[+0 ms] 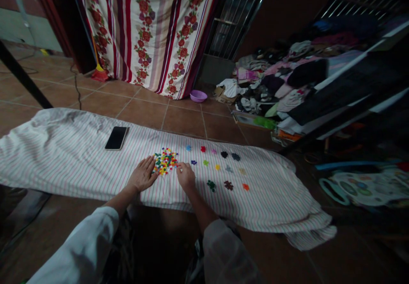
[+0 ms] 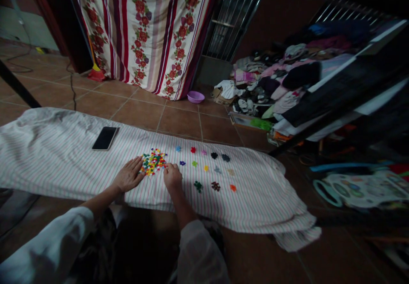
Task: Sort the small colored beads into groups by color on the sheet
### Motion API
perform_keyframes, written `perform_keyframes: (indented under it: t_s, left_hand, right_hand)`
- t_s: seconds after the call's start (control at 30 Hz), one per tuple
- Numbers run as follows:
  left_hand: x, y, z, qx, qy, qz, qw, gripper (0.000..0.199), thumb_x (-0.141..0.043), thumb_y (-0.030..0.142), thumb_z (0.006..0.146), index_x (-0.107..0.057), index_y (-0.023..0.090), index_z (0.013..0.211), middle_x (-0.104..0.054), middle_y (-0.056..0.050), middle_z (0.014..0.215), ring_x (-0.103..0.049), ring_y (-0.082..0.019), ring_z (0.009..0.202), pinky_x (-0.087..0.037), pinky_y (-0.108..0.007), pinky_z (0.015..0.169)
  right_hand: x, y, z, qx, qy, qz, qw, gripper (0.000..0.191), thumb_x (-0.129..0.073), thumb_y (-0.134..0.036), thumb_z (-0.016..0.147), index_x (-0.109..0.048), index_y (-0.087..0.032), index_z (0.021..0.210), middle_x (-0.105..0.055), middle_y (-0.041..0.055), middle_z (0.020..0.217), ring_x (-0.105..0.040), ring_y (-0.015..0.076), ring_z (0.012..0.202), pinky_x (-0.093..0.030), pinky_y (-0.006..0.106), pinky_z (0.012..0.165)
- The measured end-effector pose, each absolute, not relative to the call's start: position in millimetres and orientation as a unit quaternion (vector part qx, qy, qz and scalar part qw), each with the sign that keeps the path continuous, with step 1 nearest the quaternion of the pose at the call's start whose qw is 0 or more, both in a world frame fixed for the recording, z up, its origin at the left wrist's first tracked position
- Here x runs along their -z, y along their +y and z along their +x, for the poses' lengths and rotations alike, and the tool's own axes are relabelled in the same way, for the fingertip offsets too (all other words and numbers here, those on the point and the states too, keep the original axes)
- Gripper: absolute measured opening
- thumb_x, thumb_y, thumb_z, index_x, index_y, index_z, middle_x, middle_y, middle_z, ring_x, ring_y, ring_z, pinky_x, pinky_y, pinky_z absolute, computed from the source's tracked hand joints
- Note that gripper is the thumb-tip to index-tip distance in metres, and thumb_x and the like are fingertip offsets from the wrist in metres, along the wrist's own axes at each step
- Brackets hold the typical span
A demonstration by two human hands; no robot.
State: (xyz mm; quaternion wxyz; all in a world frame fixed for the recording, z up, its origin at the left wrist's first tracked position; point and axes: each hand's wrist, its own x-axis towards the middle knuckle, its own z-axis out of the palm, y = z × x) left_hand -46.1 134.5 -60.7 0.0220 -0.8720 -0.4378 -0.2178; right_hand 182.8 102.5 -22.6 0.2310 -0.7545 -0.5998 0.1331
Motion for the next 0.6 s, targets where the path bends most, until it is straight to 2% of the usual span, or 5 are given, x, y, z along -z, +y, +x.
perform_keyframes:
  t_s: [0.33, 0.4, 0.53, 0.6]
  left_hand:
    - [57.0, 133.0, -45.6, 0.217, -0.435, -0.873, 0.033, 0.065, -0.027, 0.051, 0.097, -0.051, 0.005, 0.136, -0.052, -0.022, 0.144, -0.043, -0.031, 0.139, -0.041, -0.048, 0.111]
    - [59.0, 133.7, -45.9, 0.227, -0.434, -0.871, 0.037, 0.065, -0.027, 0.052, 0.097, -0.050, 0.006, 0.137, -0.053, -0.021, 0.143, -0.045, -0.031, 0.138, -0.041, -0.048, 0.110]
    - [61.2, 135.3, -46.7, 0.237, -0.431, -0.870, 0.043, 0.065, -0.028, 0.052, 0.097, -0.051, 0.006, 0.136, -0.055, -0.021, 0.141, -0.046, -0.031, 0.137, -0.042, -0.048, 0.110]
    - [60.3, 135.6, -47.1, 0.231, -0.431, -0.871, 0.048, 0.066, -0.027, 0.052, 0.097, -0.051, 0.004, 0.136, -0.055, -0.022, 0.141, -0.046, -0.031, 0.137, -0.042, -0.048, 0.110]
  right_hand:
    - [31.2, 105.0, 191.0, -0.155, -0.587, -0.724, 0.326, 0.017, -0.051, -0.017, 0.085, -0.066, -0.021, 0.091, -0.070, 0.0036, 0.090, -0.064, 0.0164, 0.087, -0.049, 0.025, 0.083]
    - [31.9, 106.9, 195.2, -0.186, -0.577, -0.723, 0.331, 0.017, -0.050, -0.017, 0.084, -0.065, -0.021, 0.091, -0.070, 0.0024, 0.084, -0.066, 0.0157, 0.080, -0.050, 0.025, 0.078]
    - [29.4, 111.7, 208.5, -0.275, -0.535, -0.721, 0.345, 0.021, -0.047, -0.021, 0.085, -0.064, -0.022, 0.097, -0.070, -0.0004, 0.082, -0.066, 0.0130, 0.064, -0.049, 0.021, 0.056]
    - [24.1, 115.8, 219.1, -0.278, -0.530, -0.719, 0.353, 0.022, -0.046, -0.022, 0.086, -0.063, -0.022, 0.099, -0.071, -0.0004, 0.085, -0.066, 0.0123, 0.063, -0.049, 0.021, 0.054]
